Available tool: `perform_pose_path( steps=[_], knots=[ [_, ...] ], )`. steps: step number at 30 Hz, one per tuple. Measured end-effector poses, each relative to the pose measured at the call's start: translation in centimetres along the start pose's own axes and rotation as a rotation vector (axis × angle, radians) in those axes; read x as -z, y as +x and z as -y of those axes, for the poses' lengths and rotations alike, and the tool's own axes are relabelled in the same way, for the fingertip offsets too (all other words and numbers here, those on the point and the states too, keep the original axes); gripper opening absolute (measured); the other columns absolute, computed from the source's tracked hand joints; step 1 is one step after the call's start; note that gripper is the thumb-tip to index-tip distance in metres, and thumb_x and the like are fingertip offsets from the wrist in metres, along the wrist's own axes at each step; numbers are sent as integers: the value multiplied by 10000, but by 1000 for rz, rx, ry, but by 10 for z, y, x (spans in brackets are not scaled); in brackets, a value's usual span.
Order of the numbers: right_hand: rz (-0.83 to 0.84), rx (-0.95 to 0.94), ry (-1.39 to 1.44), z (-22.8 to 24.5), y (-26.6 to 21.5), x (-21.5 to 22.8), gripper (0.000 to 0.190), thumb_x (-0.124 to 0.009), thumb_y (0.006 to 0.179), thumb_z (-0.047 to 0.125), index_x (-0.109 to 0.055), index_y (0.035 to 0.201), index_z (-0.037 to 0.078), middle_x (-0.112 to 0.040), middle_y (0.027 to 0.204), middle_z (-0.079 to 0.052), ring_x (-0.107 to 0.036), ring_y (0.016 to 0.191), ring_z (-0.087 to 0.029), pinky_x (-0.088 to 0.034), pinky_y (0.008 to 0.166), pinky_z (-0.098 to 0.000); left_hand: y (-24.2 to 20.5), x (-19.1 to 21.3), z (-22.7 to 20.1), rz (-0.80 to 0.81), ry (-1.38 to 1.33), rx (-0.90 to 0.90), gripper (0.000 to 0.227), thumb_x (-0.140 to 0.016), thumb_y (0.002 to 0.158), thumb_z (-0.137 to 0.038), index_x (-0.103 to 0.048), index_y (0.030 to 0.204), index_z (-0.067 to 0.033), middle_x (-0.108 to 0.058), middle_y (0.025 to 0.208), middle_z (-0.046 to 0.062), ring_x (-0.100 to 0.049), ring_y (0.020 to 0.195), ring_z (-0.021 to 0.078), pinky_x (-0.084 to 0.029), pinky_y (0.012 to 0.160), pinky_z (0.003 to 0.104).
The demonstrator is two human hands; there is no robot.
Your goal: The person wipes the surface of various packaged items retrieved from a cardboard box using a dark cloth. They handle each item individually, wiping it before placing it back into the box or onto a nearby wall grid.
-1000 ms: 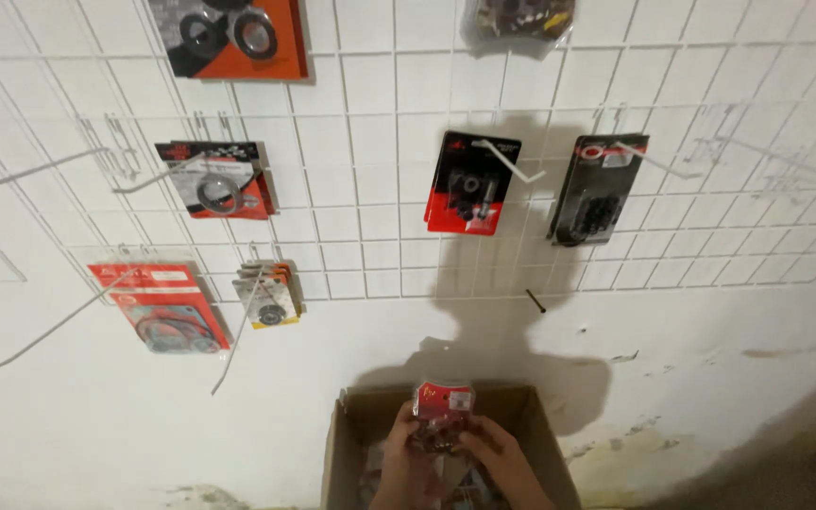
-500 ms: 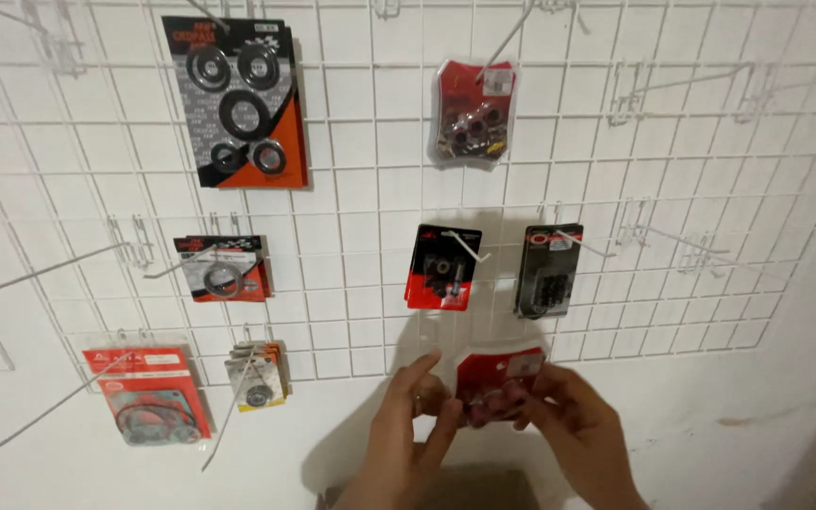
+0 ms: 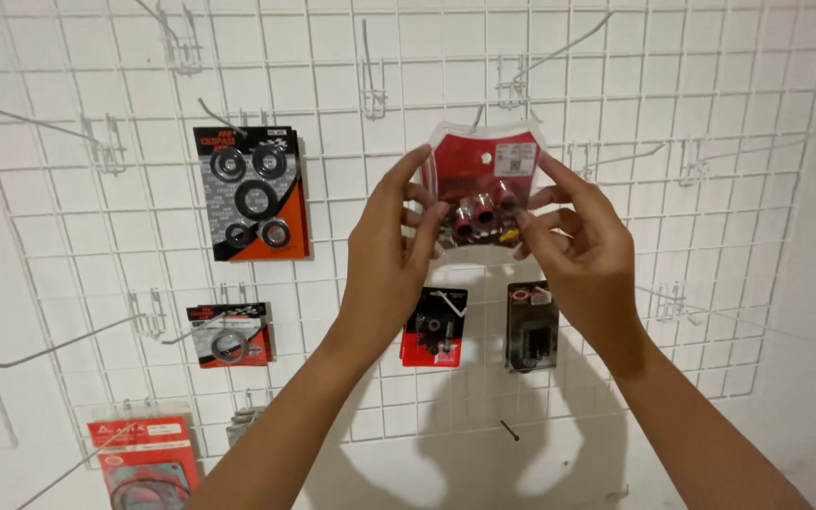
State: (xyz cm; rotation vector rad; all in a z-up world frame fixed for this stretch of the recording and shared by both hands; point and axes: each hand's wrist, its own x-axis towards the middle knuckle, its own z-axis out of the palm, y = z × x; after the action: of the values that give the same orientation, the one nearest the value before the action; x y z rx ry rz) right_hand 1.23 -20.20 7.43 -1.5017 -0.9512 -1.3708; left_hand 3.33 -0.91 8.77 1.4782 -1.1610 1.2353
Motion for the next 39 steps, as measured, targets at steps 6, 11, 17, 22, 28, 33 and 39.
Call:
perform_pose_path(
  steps=[6,11,17,22,28,33,39],
  knots=[
    [-107,117,59,-46,36,-5,525,-630,992,-120,-517,1493,-12,-543,1027,-184,-674,772,-254,-662,648,-365,34,-8,16,-79,71,-75,483,-584,1071,-74,-411,1521,-42,-606,1058,184,-678,807,259,-615,634,367],
    [-103,101,42,-49,45,-5,518,-645,994,-103,-531,1486,12,-546,1009,-185,-679,762,-252,-666,638,-366,42,-11,30,-85,78,-56,511,-605,1067,-114,-416,1541,-108,-601,1059,130,-695,812,237,-636,611,329],
    [-78,58,65,-54,44,-6,524,-644,994,-89,-518,1495,1,-542,1014,-191,-682,760,-259,-662,634,-371,42,-12,38,-81,103,-48,514,-615,1059,-122,-433,1539,-127,-602,1039,111,-691,796,227,-631,586,321],
    [-76,17,65,-60,41,-11,530,-646,971,-78,-522,1483,-15,-545,992,-205,-693,733,-276,-664,622,-373,40,-14,53,-62,117,2,546,-625,1035,-122,-439,1548,-140,-609,1046,106,-698,831,250,-627,616,349],
    [-68,-92,-16,-86,41,-18,538,-667,973,-28,-532,1492,22,-561,1010,-195,-697,775,-273,-635,601,-353,36,-21,76,-50,137,53,575,-643,988,-90,-468,1533,-146,-645,1057,119,-699,852,257,-619,652,357],
    [-56,-171,-231,-116,43,-28,524,-718,951,95,-602,1461,107,-670,1018,-154,-721,888,-275,-589,752,-365,34,-29,104,-43,153,120,601,-649,972,-71,-467,1540,-144,-648,1091,145,-704,869,294,-623,698,386],
    [-37,-236,-206,-137,41,-35,577,-686,956,65,-552,1515,115,-676,995,-143,-707,880,-255,-583,786,-360,33,-37,138,-21,144,183,641,-665,953,-61,-455,1551,-159,-649,1130,159,-707,884,301,-625,734,395]
  ],
)
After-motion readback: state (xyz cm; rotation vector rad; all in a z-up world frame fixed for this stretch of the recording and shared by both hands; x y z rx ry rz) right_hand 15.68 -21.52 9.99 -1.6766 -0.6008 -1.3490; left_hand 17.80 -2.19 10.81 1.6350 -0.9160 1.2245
